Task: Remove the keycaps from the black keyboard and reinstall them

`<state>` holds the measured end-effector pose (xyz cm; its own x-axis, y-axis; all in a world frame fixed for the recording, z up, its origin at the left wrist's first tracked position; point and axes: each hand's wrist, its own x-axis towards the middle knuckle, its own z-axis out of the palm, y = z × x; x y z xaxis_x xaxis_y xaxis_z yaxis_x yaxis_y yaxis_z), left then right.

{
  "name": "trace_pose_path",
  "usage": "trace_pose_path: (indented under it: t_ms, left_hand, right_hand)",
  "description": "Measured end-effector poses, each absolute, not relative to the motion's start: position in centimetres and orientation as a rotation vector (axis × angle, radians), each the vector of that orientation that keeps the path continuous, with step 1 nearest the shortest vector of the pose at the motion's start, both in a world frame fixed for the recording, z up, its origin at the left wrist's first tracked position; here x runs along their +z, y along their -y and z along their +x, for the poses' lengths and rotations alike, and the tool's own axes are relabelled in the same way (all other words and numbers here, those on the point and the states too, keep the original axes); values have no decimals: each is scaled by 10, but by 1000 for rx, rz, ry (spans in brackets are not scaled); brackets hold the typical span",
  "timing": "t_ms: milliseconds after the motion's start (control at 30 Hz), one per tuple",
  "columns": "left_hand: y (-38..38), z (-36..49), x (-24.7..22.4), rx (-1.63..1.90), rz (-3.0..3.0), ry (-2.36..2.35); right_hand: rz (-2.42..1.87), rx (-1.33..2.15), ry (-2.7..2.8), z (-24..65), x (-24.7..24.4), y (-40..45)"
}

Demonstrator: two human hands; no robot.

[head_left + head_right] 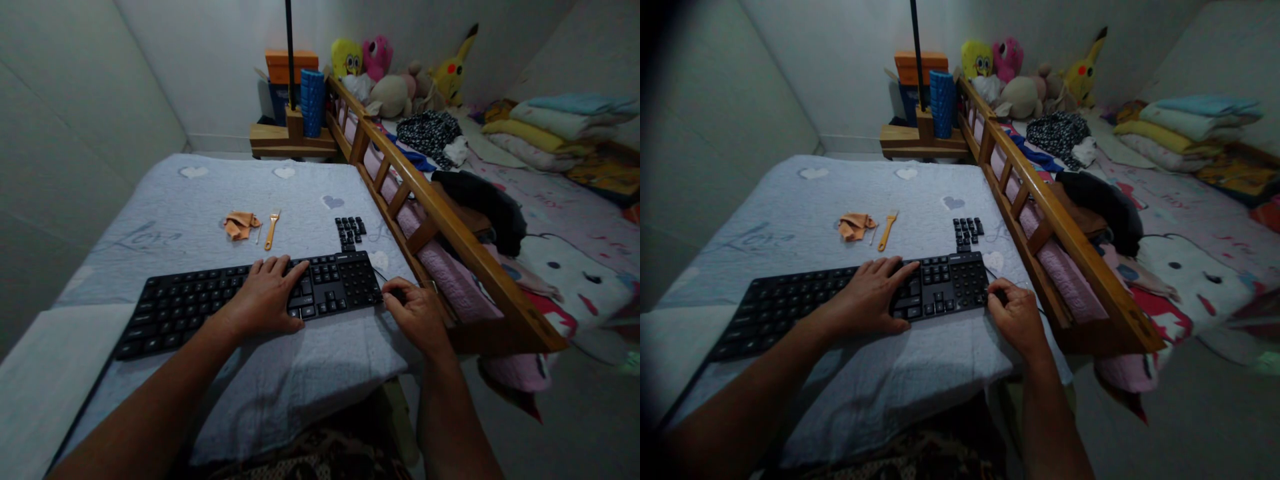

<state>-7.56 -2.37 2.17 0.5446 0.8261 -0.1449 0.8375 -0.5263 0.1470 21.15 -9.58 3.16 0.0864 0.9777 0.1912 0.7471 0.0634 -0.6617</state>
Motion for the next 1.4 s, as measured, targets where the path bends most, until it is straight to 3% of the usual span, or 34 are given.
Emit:
trace_pose_path:
  t_ms: [300,1033,1400]
  left_hand:
    - [23,-76,21,-88,2579,-1405]
    - [23,-75,23,-68,2567,-1396]
    - [23,-75,20,-47,2593,-1390]
  right_hand:
    - [-1661,582,1732,214,30,92]
    - [-1553,321,1713,192,17,110]
    - [-1472,13,1582,176,-6,118]
